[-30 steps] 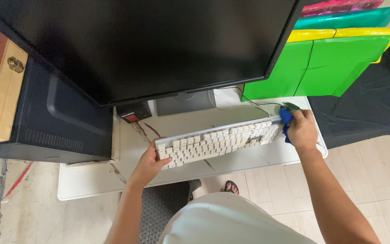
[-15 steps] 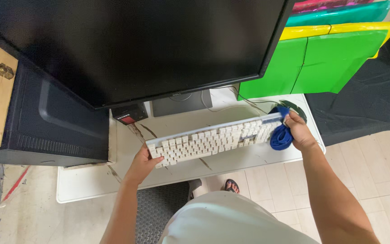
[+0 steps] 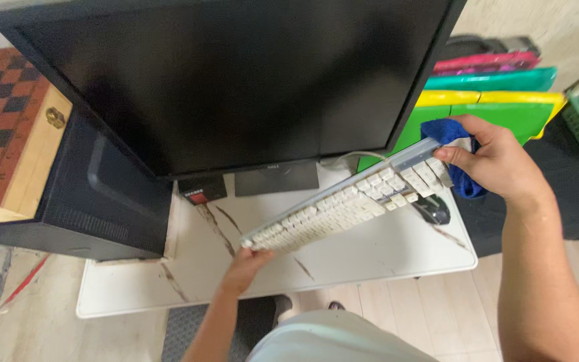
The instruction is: The person wipes a desk, chair, keyboard, monitor, and chessboard using a blue cloth. They move items aside to reach surfaces, wipe different sides of objects, and place items back after cleaning.
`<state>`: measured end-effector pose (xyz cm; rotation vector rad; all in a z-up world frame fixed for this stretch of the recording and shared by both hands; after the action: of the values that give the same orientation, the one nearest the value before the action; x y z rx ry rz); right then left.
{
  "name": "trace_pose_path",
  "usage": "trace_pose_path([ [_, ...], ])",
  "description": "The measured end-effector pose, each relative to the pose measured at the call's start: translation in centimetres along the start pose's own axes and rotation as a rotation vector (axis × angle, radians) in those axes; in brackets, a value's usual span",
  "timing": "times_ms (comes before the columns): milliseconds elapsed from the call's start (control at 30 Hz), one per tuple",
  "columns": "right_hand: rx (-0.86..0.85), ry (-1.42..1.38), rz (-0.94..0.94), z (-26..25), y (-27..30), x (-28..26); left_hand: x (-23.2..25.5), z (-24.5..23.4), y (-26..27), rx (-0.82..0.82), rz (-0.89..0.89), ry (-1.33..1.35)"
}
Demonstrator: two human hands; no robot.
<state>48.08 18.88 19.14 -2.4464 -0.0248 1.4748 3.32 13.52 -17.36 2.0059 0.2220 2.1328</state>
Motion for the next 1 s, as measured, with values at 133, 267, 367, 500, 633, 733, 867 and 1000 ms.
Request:
trace_pose_path([
  [133,-0.008,0.330,-0.151,0.6,-0.5,-6.9,-3.7,2.7,0.4,-0.004,-0.200,0.120],
  [267,-0.005,0.632,-0.203,2.0,-1.1,-11.1,-5.1,5.1,0.4,0.000,-0.164,0.526],
  [367,-0.015,0.725,-0.327,4.0,-0.8,-14.6,-6.5,5.7,0.4,0.021,-0.257,0.671],
  [500,-0.020,0.822,-0.489,6.6,-0.2,-19.0,-5.3,5.8,0.8,0.154,-0.380,0.593],
  [633,-0.018,0.849,-0.683,9.9,1.3,-22.5,9.2,4.1,2.5,0.498,0.179,-0.194],
  [733,-0.074,0.720,-0.745,12.4,2.7,-23.4,23.0,8.6,5.7,0.329,0.666,-0.213],
  [867,-0.108,0.372,-0.689,12.6,3.7,-23.9,35.1,12.4,7.2,0.110,0.791,-0.198],
  [1000,0.143,-0.067,-0.241,7.6,2.8,-20.6,38.2,13.5,7.2,0.052,0.648,-0.205],
])
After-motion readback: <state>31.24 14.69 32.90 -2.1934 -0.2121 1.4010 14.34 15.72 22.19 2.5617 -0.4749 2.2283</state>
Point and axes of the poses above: each hand's wrist, its own y-axis away from the middle knuckle, its own z-axis out of the palm, x = y × z, the point moved 10 cm from there along -y, towards the middle knuckle, and after that the axes turned 10 degrees about x, right-handed, at the moved point
